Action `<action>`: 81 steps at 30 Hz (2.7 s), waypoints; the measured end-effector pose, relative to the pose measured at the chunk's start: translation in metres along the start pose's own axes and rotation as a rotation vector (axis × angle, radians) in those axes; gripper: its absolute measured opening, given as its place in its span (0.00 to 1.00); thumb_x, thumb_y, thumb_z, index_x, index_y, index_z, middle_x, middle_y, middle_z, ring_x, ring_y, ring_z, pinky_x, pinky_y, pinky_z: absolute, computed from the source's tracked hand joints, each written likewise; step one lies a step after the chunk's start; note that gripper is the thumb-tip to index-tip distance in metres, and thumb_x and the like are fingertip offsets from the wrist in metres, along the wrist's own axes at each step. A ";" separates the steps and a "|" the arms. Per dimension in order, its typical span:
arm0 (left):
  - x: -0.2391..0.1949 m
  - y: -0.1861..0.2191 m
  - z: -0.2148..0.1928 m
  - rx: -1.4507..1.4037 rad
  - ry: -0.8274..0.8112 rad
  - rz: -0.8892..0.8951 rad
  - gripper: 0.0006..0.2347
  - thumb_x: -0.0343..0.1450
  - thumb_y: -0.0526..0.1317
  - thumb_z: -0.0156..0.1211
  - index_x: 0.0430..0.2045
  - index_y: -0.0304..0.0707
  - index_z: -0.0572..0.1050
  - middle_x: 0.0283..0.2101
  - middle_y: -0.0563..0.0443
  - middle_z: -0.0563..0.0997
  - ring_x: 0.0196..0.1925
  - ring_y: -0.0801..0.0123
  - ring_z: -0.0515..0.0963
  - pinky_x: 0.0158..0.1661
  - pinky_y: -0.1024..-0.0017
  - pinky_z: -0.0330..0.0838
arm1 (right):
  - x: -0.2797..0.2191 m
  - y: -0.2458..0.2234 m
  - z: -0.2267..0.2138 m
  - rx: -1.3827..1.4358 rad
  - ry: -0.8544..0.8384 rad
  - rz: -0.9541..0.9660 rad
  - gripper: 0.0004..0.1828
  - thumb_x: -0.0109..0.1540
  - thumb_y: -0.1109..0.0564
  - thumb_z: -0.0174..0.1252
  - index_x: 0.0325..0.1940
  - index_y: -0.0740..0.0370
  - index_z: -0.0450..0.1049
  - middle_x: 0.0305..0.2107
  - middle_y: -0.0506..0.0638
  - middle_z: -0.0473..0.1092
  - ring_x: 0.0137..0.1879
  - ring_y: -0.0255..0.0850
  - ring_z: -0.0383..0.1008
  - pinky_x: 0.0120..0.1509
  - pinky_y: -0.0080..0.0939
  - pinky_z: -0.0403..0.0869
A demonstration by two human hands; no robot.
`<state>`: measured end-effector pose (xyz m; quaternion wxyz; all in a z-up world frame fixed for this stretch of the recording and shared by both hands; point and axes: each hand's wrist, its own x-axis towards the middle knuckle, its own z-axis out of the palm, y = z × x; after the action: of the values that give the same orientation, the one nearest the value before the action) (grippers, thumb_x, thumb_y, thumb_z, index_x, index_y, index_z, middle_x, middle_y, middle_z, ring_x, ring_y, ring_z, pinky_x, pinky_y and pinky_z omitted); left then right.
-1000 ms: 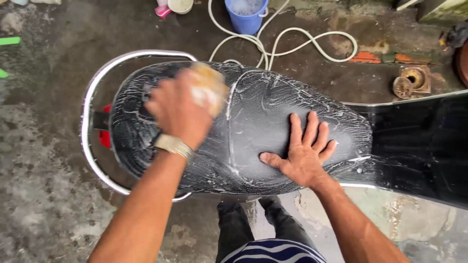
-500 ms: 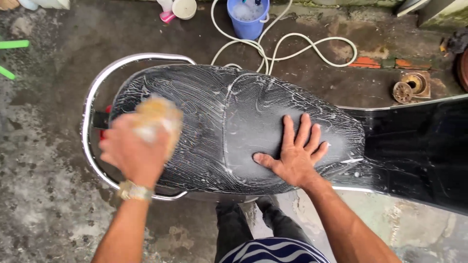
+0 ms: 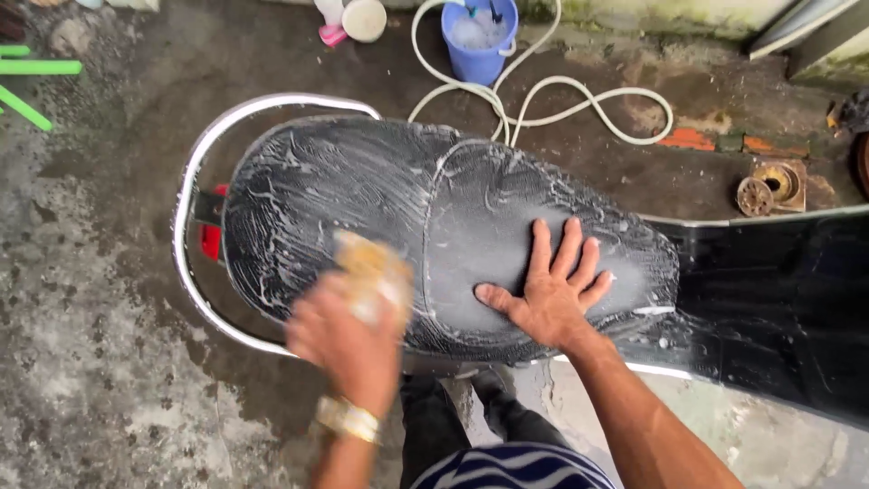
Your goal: The person scrubs a black motorcycle seat with a soapy sponge. They use their left hand to hold the seat steady while scrubbing the surface with their right hand. A dog is visible in the background.
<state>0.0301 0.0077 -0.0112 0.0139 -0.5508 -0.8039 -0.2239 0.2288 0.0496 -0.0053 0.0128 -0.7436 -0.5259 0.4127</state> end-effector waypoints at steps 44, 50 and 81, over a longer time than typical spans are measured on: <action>0.169 0.064 0.060 0.209 -0.045 0.170 0.26 0.59 0.51 0.67 0.42 0.37 0.63 0.38 0.36 0.66 0.41 0.46 0.70 0.39 0.53 0.62 | 0.005 -0.001 0.002 -0.020 -0.032 0.039 0.63 0.45 0.23 0.54 0.68 0.42 0.24 0.63 0.54 0.13 0.66 0.63 0.12 0.61 0.71 0.22; 0.065 0.106 0.074 -0.052 -0.153 0.373 0.24 0.55 0.52 0.57 0.38 0.36 0.66 0.40 0.32 0.66 0.41 0.43 0.68 0.39 0.52 0.60 | 0.010 0.004 0.010 -0.041 0.047 0.000 0.62 0.45 0.26 0.57 0.68 0.42 0.26 0.64 0.54 0.15 0.66 0.63 0.14 0.61 0.71 0.23; 0.035 0.103 -0.035 -0.039 -0.957 -0.479 0.55 0.57 0.50 0.67 0.57 0.43 0.15 0.60 0.38 0.11 0.62 0.39 0.13 0.46 0.24 0.21 | 0.061 0.117 0.018 -0.160 1.067 -0.107 0.28 0.56 0.32 0.52 0.51 0.51 0.67 0.44 0.62 0.61 0.50 0.61 0.62 0.47 0.62 0.62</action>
<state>0.1000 0.0555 0.0654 -0.4159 -0.3925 -0.8193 0.0407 0.3137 0.0382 -0.1067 0.2422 -0.8207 -0.5133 -0.0647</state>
